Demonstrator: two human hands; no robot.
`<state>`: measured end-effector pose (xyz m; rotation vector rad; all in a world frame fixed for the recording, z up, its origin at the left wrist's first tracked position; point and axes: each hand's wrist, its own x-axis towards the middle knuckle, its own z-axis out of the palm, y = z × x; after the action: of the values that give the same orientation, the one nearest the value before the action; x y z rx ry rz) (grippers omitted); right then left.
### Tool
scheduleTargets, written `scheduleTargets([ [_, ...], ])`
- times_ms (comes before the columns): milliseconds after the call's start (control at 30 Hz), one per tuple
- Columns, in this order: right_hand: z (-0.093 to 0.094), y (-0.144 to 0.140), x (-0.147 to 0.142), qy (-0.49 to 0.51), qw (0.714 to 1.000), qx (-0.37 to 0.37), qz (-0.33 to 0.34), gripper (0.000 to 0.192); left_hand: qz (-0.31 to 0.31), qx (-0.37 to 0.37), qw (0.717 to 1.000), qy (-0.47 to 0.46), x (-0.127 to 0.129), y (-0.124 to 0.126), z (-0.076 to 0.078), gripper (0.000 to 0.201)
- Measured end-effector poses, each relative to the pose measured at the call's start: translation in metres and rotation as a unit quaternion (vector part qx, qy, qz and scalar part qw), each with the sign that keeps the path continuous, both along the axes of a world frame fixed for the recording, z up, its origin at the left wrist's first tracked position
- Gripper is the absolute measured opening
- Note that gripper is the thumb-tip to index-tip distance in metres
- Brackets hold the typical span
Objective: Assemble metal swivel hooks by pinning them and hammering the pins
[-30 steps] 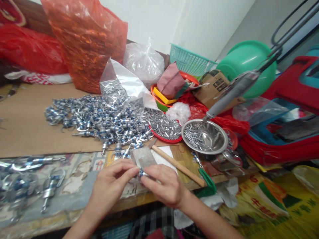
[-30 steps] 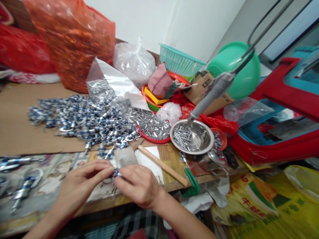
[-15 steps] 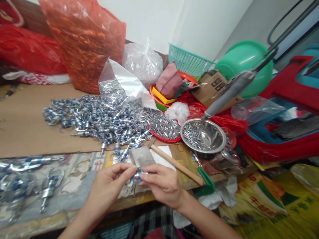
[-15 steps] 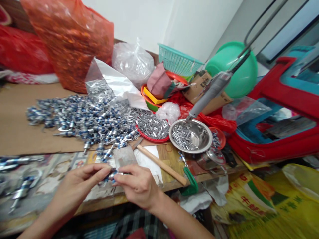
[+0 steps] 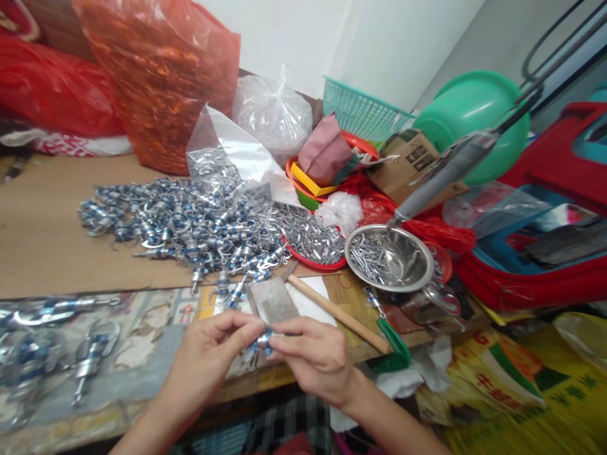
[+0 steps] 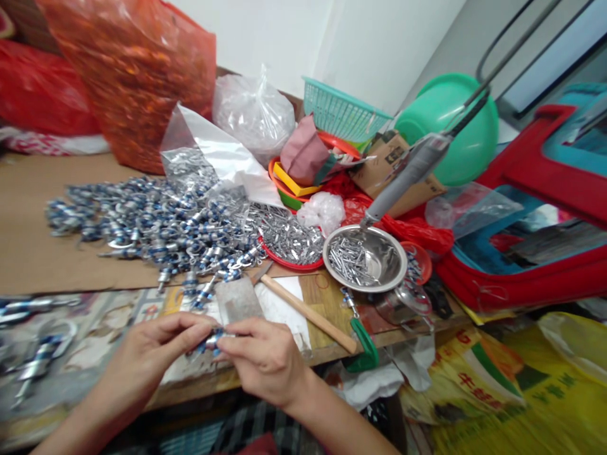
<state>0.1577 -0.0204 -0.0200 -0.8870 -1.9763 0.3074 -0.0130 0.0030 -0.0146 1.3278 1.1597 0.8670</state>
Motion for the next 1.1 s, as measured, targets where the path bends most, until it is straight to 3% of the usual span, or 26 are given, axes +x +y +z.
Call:
scheduleTargets([
  [100,0.002,-0.003,-0.006,0.055,0.996,-0.063,-0.021,0.012,0.027,-0.071,0.994,-0.078,0.004,-0.005,-0.008,0.032],
  [233,0.009,0.012,0.002,-0.013,0.984,-0.176,-0.034,0.01,0.042,-0.101,0.982,-0.154,0.006,-0.006,-0.017,0.059],
  [300,0.009,0.036,0.018,-0.102,0.969,-0.198,-0.11,0.013,0.031,-0.107,0.98,-0.164,0.005,-0.003,-0.019,0.063],
  [333,0.008,0.052,0.029,-0.15,0.952,-0.189,-0.19,0.016,0.021,-0.111,0.98,-0.166,0.004,0.0,-0.019,0.065],
  [367,0.006,0.069,0.041,-0.216,0.913,-0.198,-0.285,0.021,0.009,-0.116,0.979,-0.167,0.003,0.003,-0.018,0.066],
  [400,0.004,0.086,0.052,-0.235,0.892,-0.206,-0.326,0.024,-0.005,-0.12,0.979,-0.164,0.002,0.006,-0.017,0.066],
  [500,-0.008,0.128,0.074,-0.271,0.862,-0.231,-0.361,0.022,-0.055,-0.134,0.979,-0.146,-0.001,0.015,-0.012,0.066],
  [667,-0.022,0.154,0.074,-0.289,0.858,-0.244,-0.347,0.029,-0.12,-0.165,0.968,-0.144,-0.003,0.028,-0.012,0.07],
  [833,-0.017,0.149,0.083,-0.234,0.882,-0.245,-0.328,0.025,-0.112,-0.173,0.962,-0.179,-0.005,0.034,-0.021,0.074],
  [967,-0.005,0.113,0.071,-0.178,0.91,-0.27,-0.26,0.028,-0.112,-0.166,0.963,-0.181,-0.006,0.034,-0.024,0.073],
  [1033,0.003,0.085,0.052,-0.146,0.927,-0.289,-0.19,0.023,-0.116,-0.162,0.964,-0.179,-0.006,0.034,-0.025,0.072],
  [1100,0.01,0.059,0.03,-0.082,0.944,-0.312,-0.073,0.014,-0.12,-0.16,0.963,-0.182,-0.006,0.035,-0.025,0.072],
])
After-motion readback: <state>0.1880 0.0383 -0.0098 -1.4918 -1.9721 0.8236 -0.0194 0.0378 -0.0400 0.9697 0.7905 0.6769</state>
